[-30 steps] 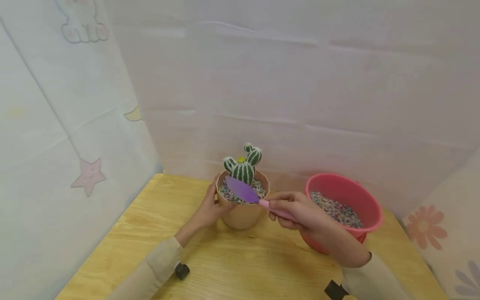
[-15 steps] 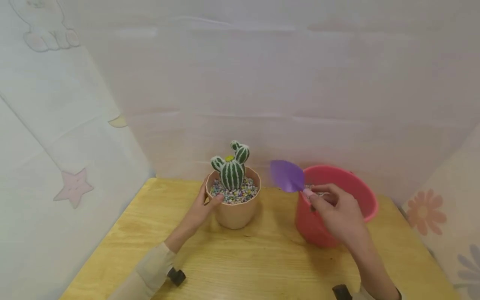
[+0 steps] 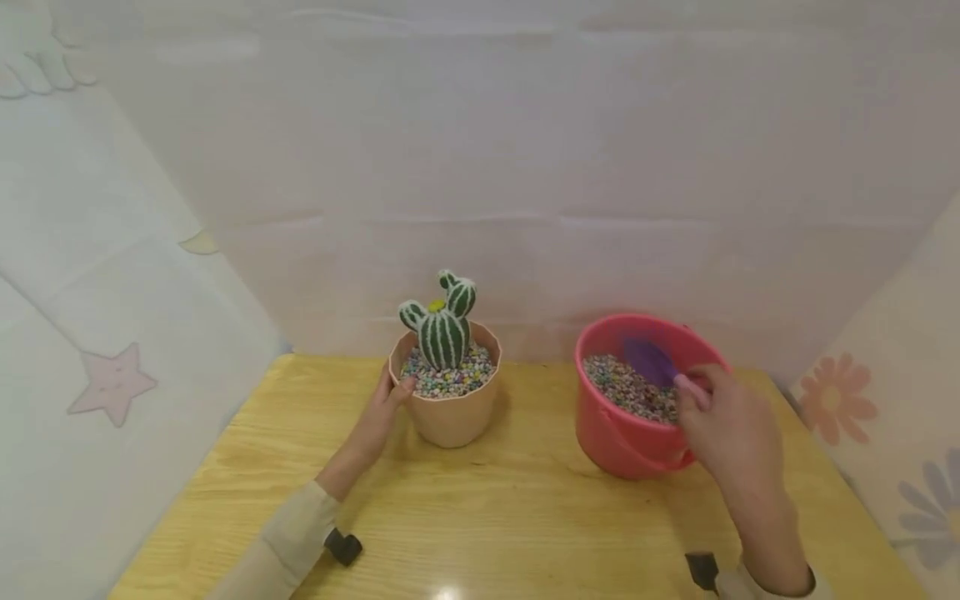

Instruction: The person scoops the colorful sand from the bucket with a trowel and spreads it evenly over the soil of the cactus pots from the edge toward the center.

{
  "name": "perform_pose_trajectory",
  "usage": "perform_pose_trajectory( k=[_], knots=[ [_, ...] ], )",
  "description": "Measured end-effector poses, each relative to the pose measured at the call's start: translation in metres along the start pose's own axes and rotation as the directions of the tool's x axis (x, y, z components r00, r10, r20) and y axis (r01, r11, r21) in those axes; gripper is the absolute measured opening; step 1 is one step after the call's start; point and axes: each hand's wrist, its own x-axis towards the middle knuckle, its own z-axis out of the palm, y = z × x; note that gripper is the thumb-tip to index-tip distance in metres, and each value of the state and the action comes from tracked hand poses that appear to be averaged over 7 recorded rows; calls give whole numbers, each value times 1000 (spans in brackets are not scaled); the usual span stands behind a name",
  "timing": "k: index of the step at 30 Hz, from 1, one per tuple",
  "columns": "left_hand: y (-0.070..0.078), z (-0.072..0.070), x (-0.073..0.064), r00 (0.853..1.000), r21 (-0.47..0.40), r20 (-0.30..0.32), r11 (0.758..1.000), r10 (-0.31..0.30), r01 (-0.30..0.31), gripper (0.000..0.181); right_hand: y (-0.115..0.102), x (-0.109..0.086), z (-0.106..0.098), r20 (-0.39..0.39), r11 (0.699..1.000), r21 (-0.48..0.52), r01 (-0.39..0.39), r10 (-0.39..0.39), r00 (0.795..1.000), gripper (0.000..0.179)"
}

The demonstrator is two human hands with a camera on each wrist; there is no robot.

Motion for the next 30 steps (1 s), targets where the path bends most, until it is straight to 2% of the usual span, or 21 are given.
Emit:
perform_pose_trajectory(
  k=[4, 8, 15, 20, 24, 30],
  knots=[
    [4, -3, 1, 999, -18, -20, 999, 32, -32, 70, -2, 7, 7, -50, 997, -66, 46, -49, 998, 32],
    [8, -7, -1, 999, -26, -30, 999, 39, -40, 70, -4, 14, 13, -77, 995, -67, 72, -77, 994, 31],
    [16, -12, -2, 1000, -6, -10, 1000, 4, -4, 69, -1, 16, 16, -44, 994, -64, 85, -88, 995, 32],
    [26, -11, -1, 998, 48, -19, 997, -58, 59, 73, 2, 13, 16, 4, 994, -82, 78, -78, 997, 33],
    [32, -8, -4, 994, 135, -47, 985, -100, 106, 79, 5, 10, 16, 39, 991, -104, 83, -79, 996, 35],
    [39, 1, -15, 992, 307, -110, 947, -60, 92, 81, 9, 7, 25, 108, 989, -136, 61, -46, 993, 53]
  ],
)
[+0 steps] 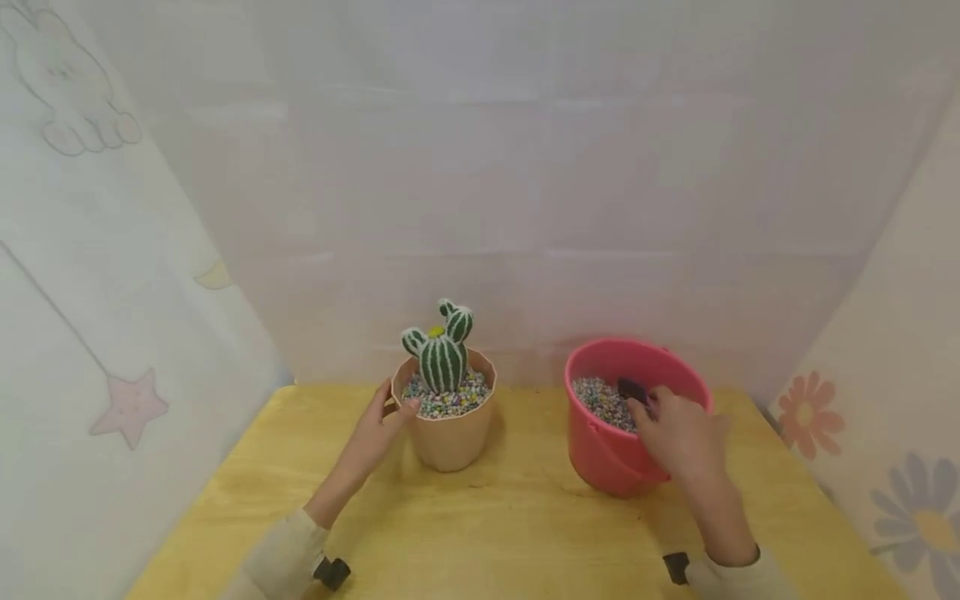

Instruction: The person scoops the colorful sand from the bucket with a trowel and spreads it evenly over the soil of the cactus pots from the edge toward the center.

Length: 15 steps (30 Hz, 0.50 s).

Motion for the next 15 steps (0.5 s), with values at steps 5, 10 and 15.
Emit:
perform_pose_trajectory(
  k=[5, 10, 15],
  knots=[
    [4, 4, 3, 998, 122, -45, 992, 45, -39, 80, 4, 10, 8, 23, 1000, 7, -10, 10, 1000, 63],
    [17, 5, 2, 988, 228, -52, 965, 146, -130, 74, 6, 9, 6, 58, 999, 31, -27, 25, 998, 69],
    [41, 0, 1, 967, 355, -65, 911, 246, -208, 70, 3, 5, -6, -17, 998, 63, 3, -1, 1000, 66]
  ],
)
